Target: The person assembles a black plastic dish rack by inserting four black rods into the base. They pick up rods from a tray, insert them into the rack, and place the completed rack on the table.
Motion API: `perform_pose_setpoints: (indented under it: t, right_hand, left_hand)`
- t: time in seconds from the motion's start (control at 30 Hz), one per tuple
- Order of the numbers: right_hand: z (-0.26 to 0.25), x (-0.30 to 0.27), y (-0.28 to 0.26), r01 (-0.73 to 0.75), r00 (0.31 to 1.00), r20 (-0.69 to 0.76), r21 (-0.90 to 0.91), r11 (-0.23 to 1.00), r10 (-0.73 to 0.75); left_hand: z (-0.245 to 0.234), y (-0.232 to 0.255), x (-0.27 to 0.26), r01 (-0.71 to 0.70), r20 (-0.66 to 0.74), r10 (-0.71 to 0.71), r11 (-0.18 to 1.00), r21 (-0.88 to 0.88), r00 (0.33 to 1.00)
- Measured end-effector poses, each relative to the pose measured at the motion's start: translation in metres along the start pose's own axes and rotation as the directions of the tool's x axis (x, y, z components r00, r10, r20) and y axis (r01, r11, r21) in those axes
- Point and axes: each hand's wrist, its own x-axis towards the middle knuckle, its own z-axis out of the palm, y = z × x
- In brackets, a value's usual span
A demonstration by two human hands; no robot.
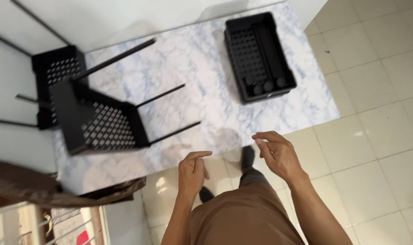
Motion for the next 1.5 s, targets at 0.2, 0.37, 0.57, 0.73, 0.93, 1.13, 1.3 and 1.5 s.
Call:
perform_pose_setpoints:
  t: [0.2,0.37,0.57,0.73,0.93,1.13,1.3,1.5]
  right_hand:
    - [-0.042,0.057,0.071,0.064,0.984,-0.178,0.261,0.963,-0.017]
    - [-0.080,0.119,0.107,-0.010,0.968,-0.240,0.275,0.961,0.078]
    - [-0.113,0.182,0.130,-0.046,0.961,-0.248,0.283,0.958,0.120]
    - [-0.121,0.215,0.147,-0.165,0.967,-0.105,0.427,0.889,0.230]
    - [-0.103,0.237,0.176,-0.206,0.978,0.086,0.555,0.806,0.190]
    - [-0.086,0.258,0.202,-0.179,0.959,0.279,0.456,0.872,0.052]
    - [-0.086,0.269,0.210,-0.276,0.913,0.395,0.428,0.861,0.097]
    - [-0.090,0.282,0.211,-0.386,0.869,0.460,0.394,0.834,0.185]
  left_hand:
    - [0.067,0.042,0.069,-0.255,-0.164,0.254,0.967,0.015,0.953]
    - [0.126,0.101,0.118,0.048,-0.189,-0.065,0.995,-0.093,0.980]
    - [0.187,0.143,0.174,-0.222,-0.356,0.216,0.975,0.024,0.909]
    - [0.217,0.153,0.204,-0.089,-0.326,0.032,0.983,-0.163,0.945]
    - [0.242,0.152,0.244,-0.101,-0.264,0.080,0.993,-0.067,0.961]
    - [0.266,0.153,0.291,-0.027,-0.172,0.071,0.970,0.243,0.982]
    - [0.278,0.157,0.327,0.027,-0.102,0.020,0.896,0.443,0.995]
    - [0.287,0.160,0.341,0.077,-0.102,-0.029,0.861,0.502,0.994]
